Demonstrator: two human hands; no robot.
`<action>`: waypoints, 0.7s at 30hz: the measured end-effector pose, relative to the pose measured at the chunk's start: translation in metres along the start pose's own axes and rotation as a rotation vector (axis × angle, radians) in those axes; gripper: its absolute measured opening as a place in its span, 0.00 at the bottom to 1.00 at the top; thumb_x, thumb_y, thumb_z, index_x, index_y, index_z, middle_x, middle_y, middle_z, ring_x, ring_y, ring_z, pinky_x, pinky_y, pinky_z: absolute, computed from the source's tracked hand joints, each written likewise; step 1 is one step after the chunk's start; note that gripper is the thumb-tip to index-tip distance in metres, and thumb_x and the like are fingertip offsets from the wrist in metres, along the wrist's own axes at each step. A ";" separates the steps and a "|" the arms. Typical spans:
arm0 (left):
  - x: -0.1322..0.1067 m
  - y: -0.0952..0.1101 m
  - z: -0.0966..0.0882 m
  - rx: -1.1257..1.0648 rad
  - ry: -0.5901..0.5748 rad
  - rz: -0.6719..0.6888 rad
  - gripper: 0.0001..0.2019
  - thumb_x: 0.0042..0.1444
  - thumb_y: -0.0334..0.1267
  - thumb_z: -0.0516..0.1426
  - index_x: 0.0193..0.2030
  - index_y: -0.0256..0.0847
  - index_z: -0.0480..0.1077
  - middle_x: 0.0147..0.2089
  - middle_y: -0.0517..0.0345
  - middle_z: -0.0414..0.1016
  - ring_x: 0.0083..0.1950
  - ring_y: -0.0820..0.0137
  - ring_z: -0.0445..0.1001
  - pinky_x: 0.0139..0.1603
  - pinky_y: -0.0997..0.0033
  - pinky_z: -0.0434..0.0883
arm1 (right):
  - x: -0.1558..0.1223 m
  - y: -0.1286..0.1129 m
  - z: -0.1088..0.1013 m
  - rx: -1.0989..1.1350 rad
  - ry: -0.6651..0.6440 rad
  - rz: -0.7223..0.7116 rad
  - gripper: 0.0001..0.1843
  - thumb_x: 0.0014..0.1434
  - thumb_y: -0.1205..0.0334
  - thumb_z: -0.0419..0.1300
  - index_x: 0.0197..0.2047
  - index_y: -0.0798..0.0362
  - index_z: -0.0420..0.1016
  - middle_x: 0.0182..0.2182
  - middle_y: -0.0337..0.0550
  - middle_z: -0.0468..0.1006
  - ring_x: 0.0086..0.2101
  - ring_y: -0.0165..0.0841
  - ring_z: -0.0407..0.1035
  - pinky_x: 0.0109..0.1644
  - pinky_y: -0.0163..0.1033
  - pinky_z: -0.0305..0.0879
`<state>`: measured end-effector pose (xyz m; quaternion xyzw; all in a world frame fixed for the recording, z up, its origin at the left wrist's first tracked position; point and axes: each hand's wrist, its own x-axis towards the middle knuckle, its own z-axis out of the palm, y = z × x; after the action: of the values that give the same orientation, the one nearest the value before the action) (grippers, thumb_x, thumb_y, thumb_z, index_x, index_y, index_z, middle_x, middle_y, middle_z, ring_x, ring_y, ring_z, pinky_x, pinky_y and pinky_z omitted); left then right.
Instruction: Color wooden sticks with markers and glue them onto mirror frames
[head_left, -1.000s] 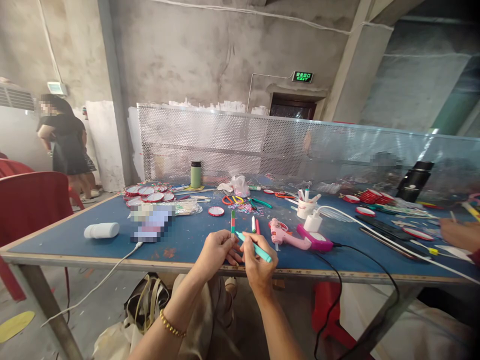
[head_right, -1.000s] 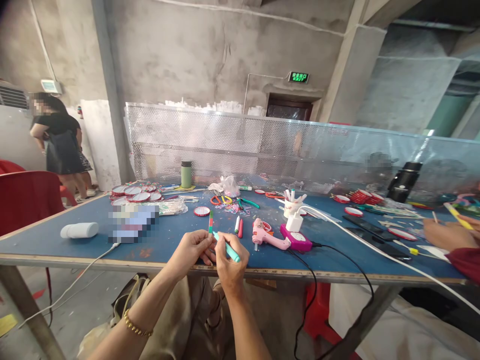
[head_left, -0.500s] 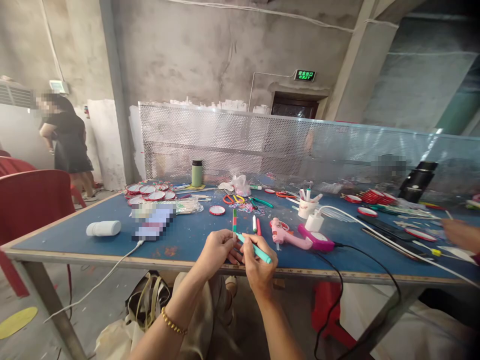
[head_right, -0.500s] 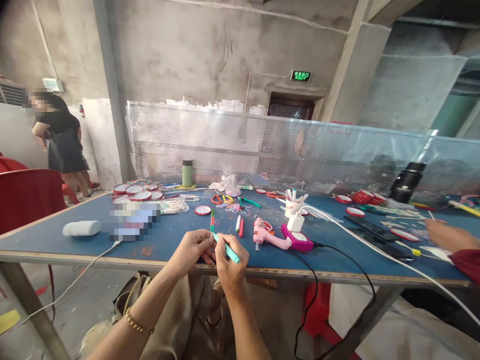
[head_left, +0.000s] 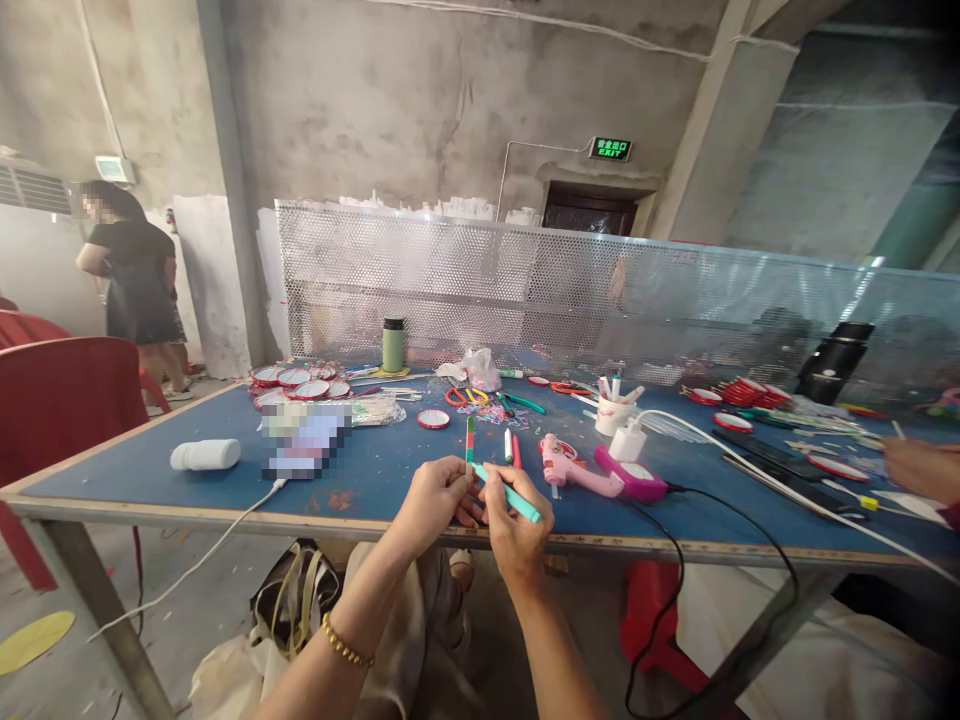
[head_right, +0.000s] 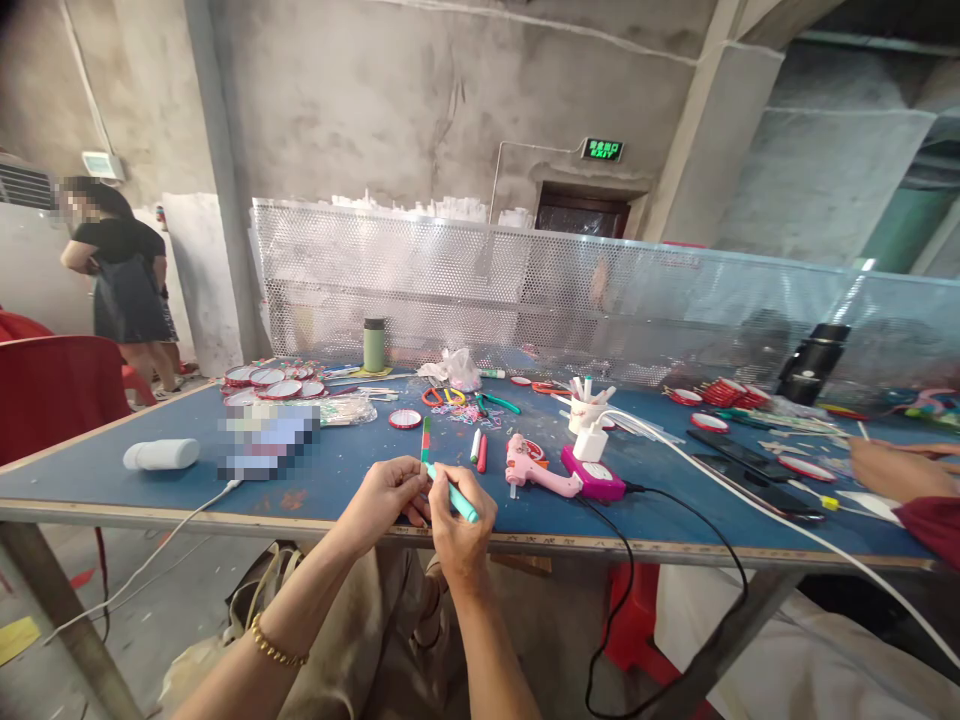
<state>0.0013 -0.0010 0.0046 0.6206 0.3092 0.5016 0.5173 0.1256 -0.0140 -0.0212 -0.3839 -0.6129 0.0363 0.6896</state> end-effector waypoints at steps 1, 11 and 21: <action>0.000 0.000 0.000 0.002 0.001 0.004 0.16 0.55 0.49 0.59 0.30 0.37 0.66 0.27 0.58 0.74 0.24 0.71 0.78 0.22 0.78 0.73 | 0.000 -0.001 0.000 -0.005 -0.003 -0.006 0.11 0.66 0.59 0.56 0.39 0.53 0.79 0.30 0.44 0.82 0.28 0.33 0.78 0.26 0.32 0.71; -0.002 0.001 0.000 0.020 0.007 0.012 0.17 0.56 0.50 0.59 0.30 0.37 0.66 0.27 0.58 0.74 0.25 0.71 0.78 0.22 0.77 0.73 | 0.003 -0.008 0.000 -0.045 0.034 -0.065 0.12 0.67 0.60 0.56 0.37 0.53 0.78 0.29 0.44 0.82 0.28 0.32 0.76 0.31 0.34 0.73; -0.002 0.001 0.000 0.022 0.009 0.013 0.16 0.56 0.49 0.59 0.30 0.37 0.66 0.27 0.58 0.74 0.25 0.71 0.78 0.22 0.78 0.73 | 0.002 -0.006 0.001 -0.045 0.037 -0.076 0.11 0.67 0.60 0.56 0.37 0.54 0.78 0.28 0.43 0.81 0.26 0.32 0.76 0.27 0.32 0.71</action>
<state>0.0008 -0.0031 0.0053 0.6261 0.3132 0.5043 0.5056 0.1230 -0.0168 -0.0166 -0.3766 -0.6148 -0.0109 0.6929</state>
